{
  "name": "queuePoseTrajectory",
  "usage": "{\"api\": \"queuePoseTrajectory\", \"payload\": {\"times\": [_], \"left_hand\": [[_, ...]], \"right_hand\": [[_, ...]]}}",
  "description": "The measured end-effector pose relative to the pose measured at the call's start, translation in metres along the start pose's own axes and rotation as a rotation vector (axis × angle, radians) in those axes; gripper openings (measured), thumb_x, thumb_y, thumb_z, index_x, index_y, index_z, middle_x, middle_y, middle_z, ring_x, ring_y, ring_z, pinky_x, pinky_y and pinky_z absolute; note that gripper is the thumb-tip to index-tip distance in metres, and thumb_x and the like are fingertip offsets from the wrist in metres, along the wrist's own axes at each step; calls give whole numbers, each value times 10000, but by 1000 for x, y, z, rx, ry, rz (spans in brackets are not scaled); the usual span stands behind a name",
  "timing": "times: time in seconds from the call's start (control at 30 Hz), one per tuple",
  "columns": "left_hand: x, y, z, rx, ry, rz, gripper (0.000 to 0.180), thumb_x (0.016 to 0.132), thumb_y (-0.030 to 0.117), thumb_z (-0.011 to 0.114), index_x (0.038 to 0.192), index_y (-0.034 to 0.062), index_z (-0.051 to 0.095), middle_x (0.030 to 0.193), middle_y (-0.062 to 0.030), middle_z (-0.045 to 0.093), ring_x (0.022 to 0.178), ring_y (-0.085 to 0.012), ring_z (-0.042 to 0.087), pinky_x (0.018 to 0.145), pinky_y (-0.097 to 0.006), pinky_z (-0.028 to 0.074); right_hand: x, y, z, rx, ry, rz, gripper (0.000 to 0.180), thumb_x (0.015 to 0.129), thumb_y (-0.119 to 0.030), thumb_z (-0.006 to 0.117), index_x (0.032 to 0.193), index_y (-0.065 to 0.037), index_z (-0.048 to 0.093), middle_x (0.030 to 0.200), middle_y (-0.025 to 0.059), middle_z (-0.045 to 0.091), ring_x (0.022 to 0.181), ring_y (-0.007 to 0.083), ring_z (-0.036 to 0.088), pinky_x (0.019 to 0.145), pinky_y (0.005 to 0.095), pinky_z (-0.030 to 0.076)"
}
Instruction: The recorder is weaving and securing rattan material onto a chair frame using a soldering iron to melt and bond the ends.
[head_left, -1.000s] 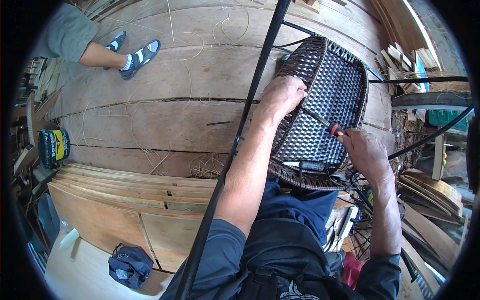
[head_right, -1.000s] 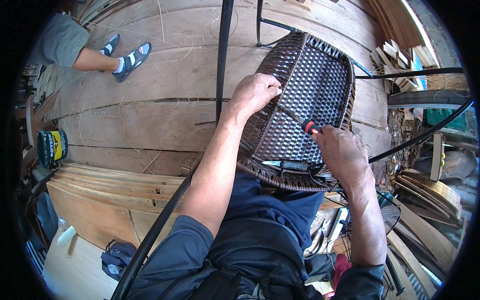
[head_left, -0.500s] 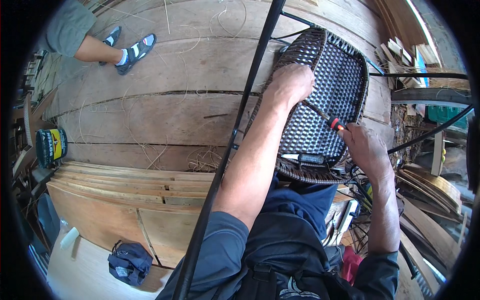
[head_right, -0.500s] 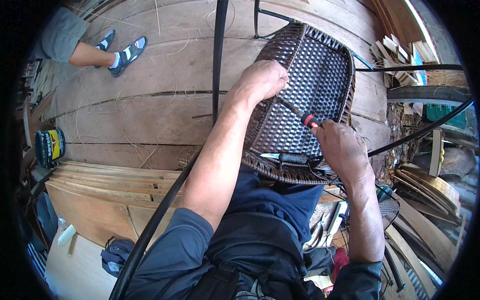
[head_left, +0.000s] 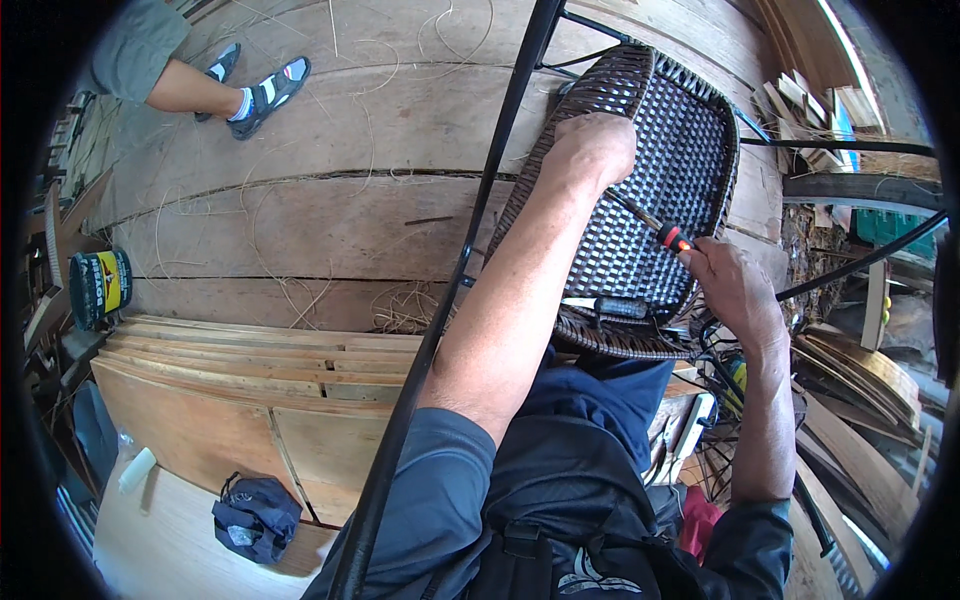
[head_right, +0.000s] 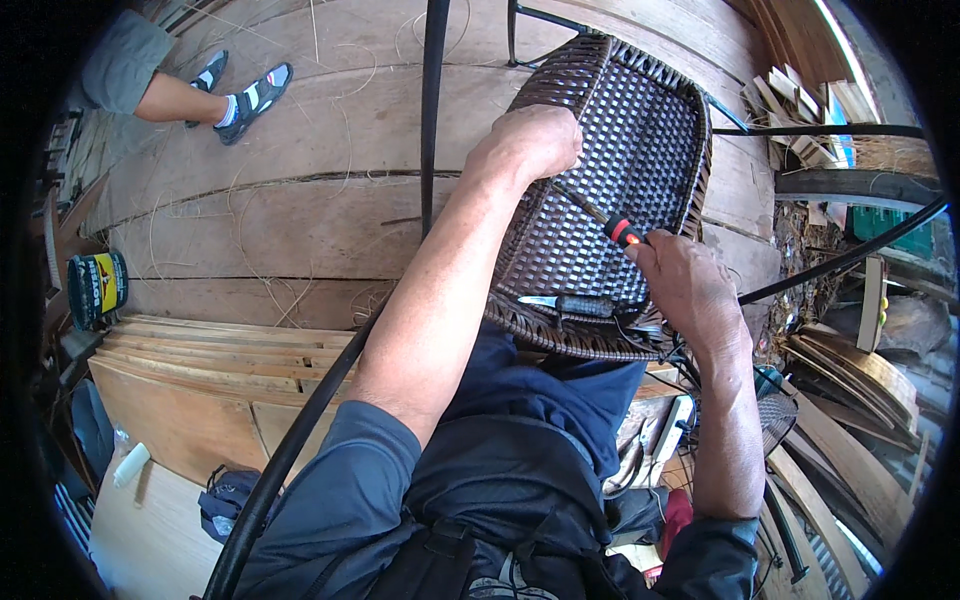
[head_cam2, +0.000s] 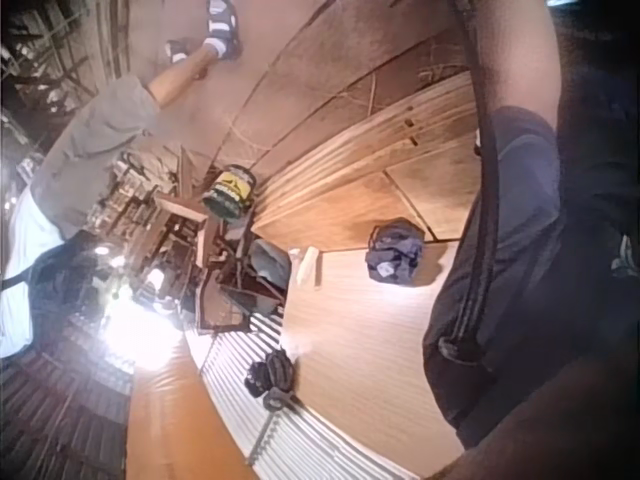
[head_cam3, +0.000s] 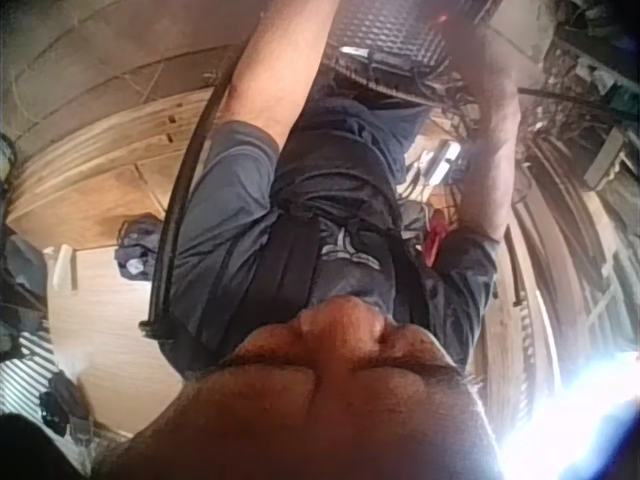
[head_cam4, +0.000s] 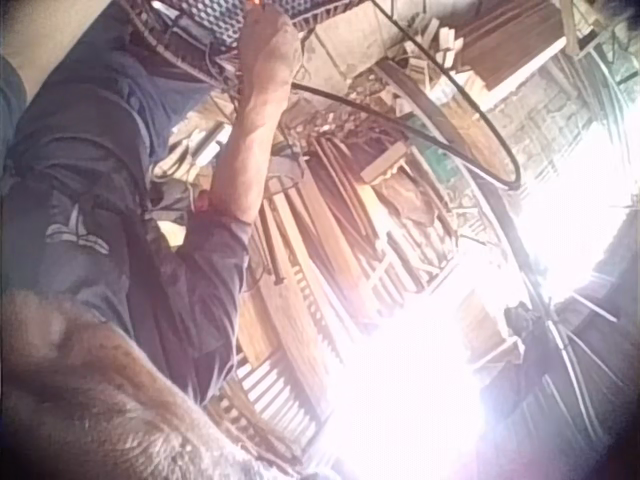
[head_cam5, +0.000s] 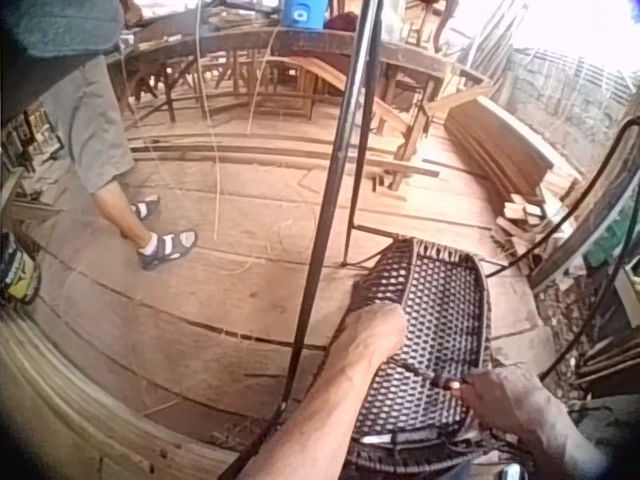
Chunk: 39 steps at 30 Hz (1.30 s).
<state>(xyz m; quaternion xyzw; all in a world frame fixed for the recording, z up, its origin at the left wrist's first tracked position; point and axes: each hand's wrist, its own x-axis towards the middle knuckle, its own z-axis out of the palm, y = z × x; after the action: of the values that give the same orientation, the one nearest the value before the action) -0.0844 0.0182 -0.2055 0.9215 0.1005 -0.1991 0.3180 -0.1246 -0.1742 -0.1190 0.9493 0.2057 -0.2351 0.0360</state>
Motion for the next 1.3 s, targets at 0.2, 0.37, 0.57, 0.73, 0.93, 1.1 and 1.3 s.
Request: {"api": "queuePoseTrajectory", "payload": {"times": [0.2,0.37,0.57,0.73,0.93,1.1,1.3], "left_hand": [[3,-8,4,33,5,45,227,815,202,613,994,106,714,1051,-161,670,979,-307,649,891,-414,491],[0,-23,23,-148,162,110,202,808,244,638,902,75,697,900,-133,690,852,-274,659,785,-403,496],[-30,-45,38,-417,427,177,190,837,233,630,916,69,686,856,-150,682,830,-296,659,781,-391,497],[-46,-52,48,-278,498,65,300,876,334,604,838,39,642,844,-179,669,827,-355,650,716,-440,499],[-44,-57,76,-725,384,-5,356,920,338,559,738,32,583,685,-105,609,605,-254,582,558,-364,449],[-59,-47,76,-1633,111,-96,327,916,292,557,656,96,527,579,41,451,451,-46,356,395,-219,267],[-62,-66,101,-1923,287,-45,334,952,351,528,712,127,466,636,7,448,524,-86,408,481,-235,354]], "right_hand": [[0,1,4,5,-3,5,320,943,-317,500,909,-22,619,793,225,626,791,388,629,693,492,478],[-4,-6,1,-4,1,25,332,946,-329,489,921,-25,619,809,220,631,813,388,628,712,495,479],[-4,-9,-3,-39,-20,47,341,952,-338,477,907,-31,618,819,210,639,829,379,633,725,491,483],[-3,-11,-5,-61,3,8,350,961,-325,461,870,-24,616,806,208,641,813,367,642,731,491,490],[-4,-14,-6,-91,12,3,334,958,-306,462,879,-22,621,820,208,644,817,364,644,739,488,494],[-6,-6,-1,-66,122,-62,333,926,-321,521,907,-1,612,757,232,603,756,399,611,675,475,450],[-11,2,-13,56,125,-64,308,905,-290,565,854,12,605,669,217,551,589,354,545,571,427,411]]}}
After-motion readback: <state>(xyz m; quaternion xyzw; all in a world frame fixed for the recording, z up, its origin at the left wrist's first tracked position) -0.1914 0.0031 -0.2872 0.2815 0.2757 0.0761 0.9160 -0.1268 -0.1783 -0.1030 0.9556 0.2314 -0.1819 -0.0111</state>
